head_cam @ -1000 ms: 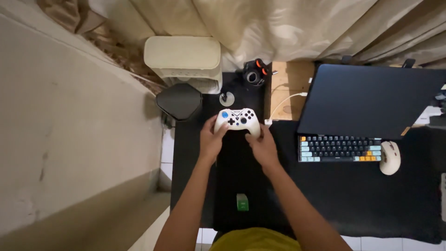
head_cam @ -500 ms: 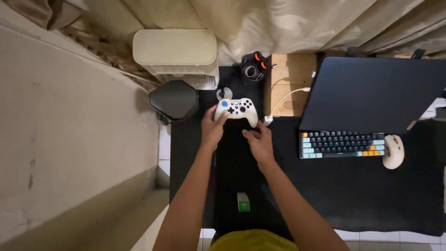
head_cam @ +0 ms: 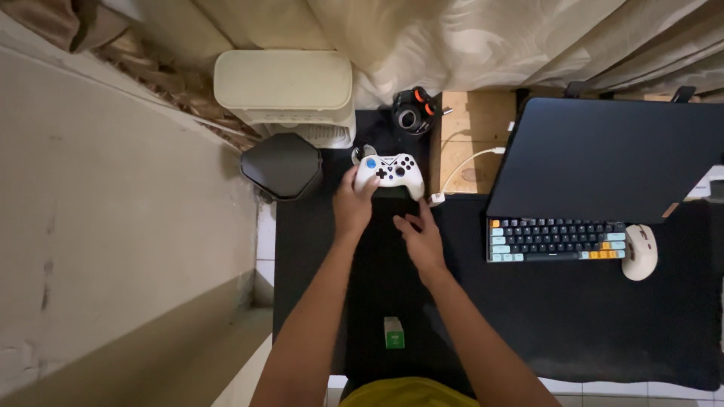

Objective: Organize electronic cables and accessories on a desk before making a bed.

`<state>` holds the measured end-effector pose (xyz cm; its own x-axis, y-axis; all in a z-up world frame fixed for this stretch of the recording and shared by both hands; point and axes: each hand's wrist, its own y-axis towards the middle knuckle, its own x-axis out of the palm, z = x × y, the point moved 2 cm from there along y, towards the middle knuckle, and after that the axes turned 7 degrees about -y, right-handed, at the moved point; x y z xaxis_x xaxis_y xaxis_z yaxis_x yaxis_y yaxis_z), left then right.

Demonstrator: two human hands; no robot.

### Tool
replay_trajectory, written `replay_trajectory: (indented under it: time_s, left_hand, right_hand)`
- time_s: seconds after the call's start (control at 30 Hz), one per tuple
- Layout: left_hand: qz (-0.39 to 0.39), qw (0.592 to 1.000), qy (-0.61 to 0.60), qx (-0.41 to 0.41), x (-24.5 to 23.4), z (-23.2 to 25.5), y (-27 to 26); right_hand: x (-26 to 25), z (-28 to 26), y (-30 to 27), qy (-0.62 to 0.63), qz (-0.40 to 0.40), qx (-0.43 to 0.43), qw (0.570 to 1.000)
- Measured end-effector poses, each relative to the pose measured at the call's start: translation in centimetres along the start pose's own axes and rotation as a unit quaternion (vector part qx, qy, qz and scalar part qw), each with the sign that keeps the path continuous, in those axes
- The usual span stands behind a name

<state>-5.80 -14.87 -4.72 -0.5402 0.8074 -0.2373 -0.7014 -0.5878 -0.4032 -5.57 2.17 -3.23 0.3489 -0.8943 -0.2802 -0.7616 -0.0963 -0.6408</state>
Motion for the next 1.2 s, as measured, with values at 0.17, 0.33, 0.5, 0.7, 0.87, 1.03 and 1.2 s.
replay_trajectory:
  time_s: [0.17, 0.33, 0.5, 0.7, 0.87, 1.03, 1.2]
  left_hand:
    - [0.027, 0.993, 0.066, 0.093, 1.0, -2.7, 1.8]
    - [0.02, 0.988, 0.098, 0.114, 1.5, -2.6, 2.1]
    - [0.038, 0.988, 0.111, 0.098, 1.3, -0.3, 0.8]
    - [0.074, 0.986, 0.095, 0.118, 1.7, -0.9, 0.7]
    - [0.076, 0.987, 0.102, 0.101, 1.5, 0.0, 0.3]
    - [0.083, 0.983, 0.114, 0.116, 1.8, -0.2, 0.4]
    - [0.1, 0.98, 0.064, 0.158, 1.9, -1.8, 1.3]
  right_hand:
    - [0.2, 0.5, 0.2, -0.053, 0.029, -0.03, 0.998]
    - [0.3, 1.9, 1.0, -0.075, 0.051, -0.091, 0.992]
    - [0.4, 3.0, 2.0, -0.07, 0.09, -0.171, 0.979]
    - [0.6, 4.0, 2.4, -0.125, 0.12, -0.198, 0.965]
    - [0.6, 3.3, 2.0, -0.145, 0.101, -0.161, 0.971]
    - [0.6, 2.4, 1.7, -0.147, 0.052, -0.092, 0.984]
    - [0.8, 2.5, 2.0, -0.108, 0.006, -0.091, 0.99]
